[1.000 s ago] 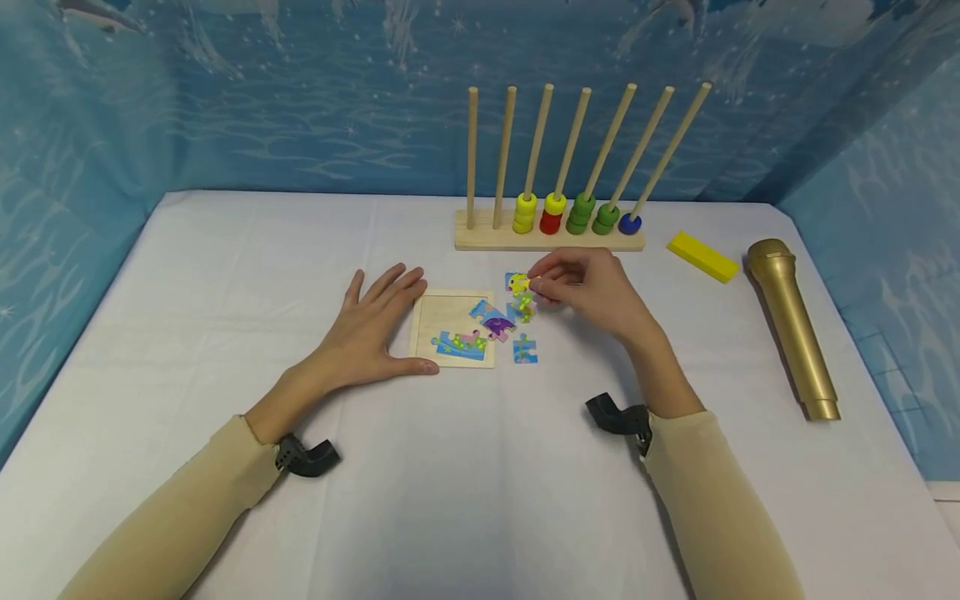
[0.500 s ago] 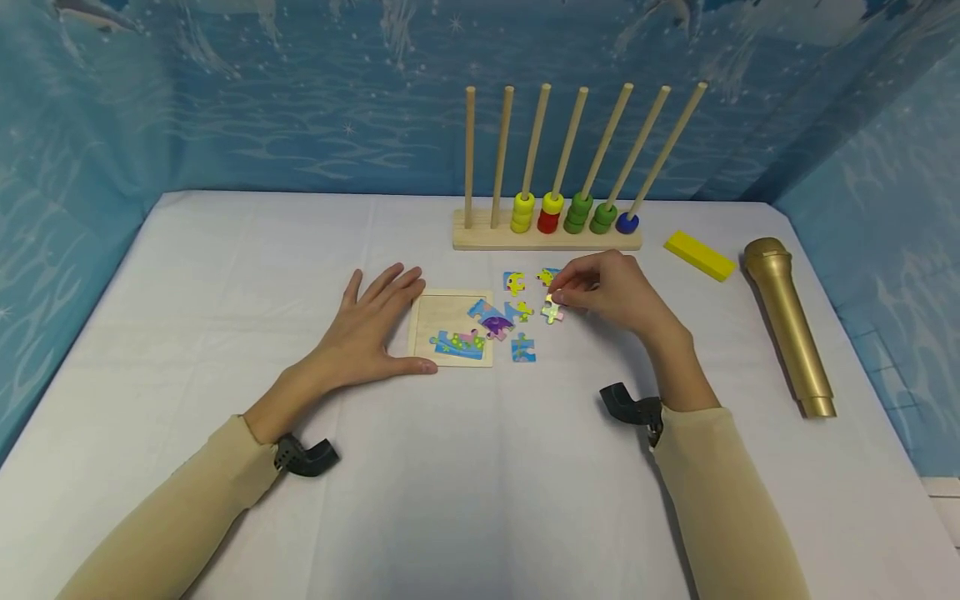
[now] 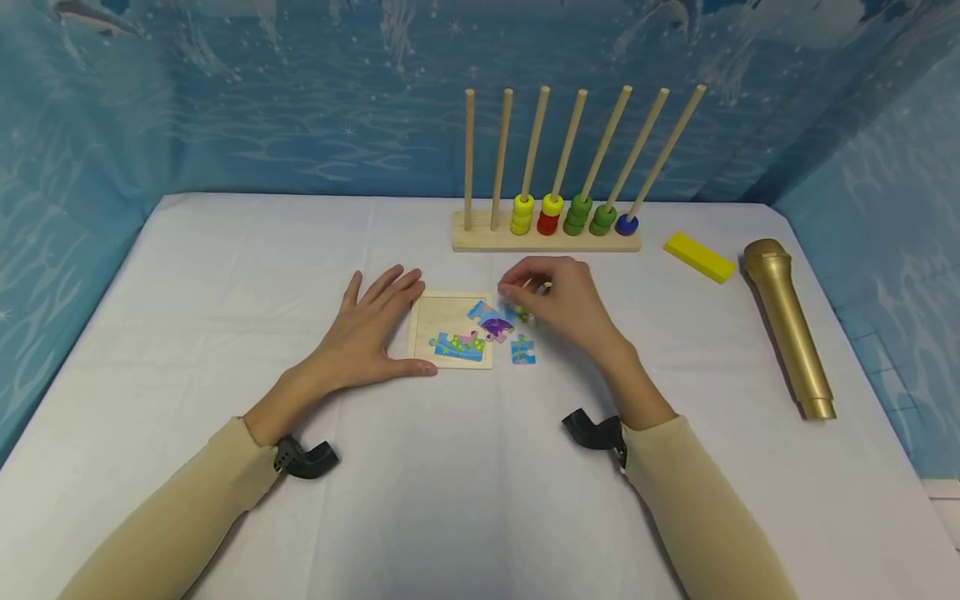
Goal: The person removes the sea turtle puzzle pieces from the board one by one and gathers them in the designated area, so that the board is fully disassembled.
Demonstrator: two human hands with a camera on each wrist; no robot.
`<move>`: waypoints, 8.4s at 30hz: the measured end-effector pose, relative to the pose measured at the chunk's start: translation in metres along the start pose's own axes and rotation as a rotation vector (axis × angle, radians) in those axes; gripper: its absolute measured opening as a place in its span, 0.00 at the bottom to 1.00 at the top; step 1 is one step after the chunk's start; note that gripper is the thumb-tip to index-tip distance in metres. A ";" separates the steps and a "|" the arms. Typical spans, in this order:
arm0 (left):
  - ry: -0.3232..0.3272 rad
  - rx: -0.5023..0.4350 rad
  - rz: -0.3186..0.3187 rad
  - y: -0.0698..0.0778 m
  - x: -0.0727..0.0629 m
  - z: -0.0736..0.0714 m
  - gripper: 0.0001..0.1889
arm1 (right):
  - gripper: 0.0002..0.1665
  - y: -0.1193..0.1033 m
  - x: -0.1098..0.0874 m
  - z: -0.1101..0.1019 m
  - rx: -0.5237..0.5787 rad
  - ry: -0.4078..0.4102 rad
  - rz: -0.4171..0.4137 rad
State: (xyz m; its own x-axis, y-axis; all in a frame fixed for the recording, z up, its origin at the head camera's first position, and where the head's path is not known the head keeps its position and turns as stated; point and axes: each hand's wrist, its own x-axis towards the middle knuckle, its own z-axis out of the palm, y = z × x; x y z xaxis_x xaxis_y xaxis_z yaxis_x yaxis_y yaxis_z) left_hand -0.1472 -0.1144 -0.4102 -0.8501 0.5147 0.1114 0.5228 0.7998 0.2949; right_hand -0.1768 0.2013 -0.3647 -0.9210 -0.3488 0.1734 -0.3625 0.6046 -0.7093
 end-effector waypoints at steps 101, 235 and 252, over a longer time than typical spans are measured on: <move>-0.003 0.006 0.009 -0.003 0.002 0.001 0.64 | 0.05 0.048 -0.069 -0.012 0.059 0.081 0.153; -0.041 0.004 -0.019 0.004 0.003 0.000 0.64 | 0.14 0.057 -0.033 -0.023 -0.010 0.461 0.248; -0.028 -0.007 -0.018 0.001 0.002 -0.001 0.64 | 0.22 -0.001 -0.026 0.013 -0.015 -0.143 -0.042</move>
State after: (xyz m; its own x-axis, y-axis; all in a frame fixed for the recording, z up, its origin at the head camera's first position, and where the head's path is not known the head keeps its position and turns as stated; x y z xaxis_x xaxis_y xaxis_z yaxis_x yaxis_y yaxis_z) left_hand -0.1486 -0.1127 -0.4089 -0.8575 0.5083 0.0798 0.5066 0.8071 0.3033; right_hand -0.1507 0.2005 -0.3775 -0.8757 -0.4718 0.1026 -0.4032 0.5976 -0.6930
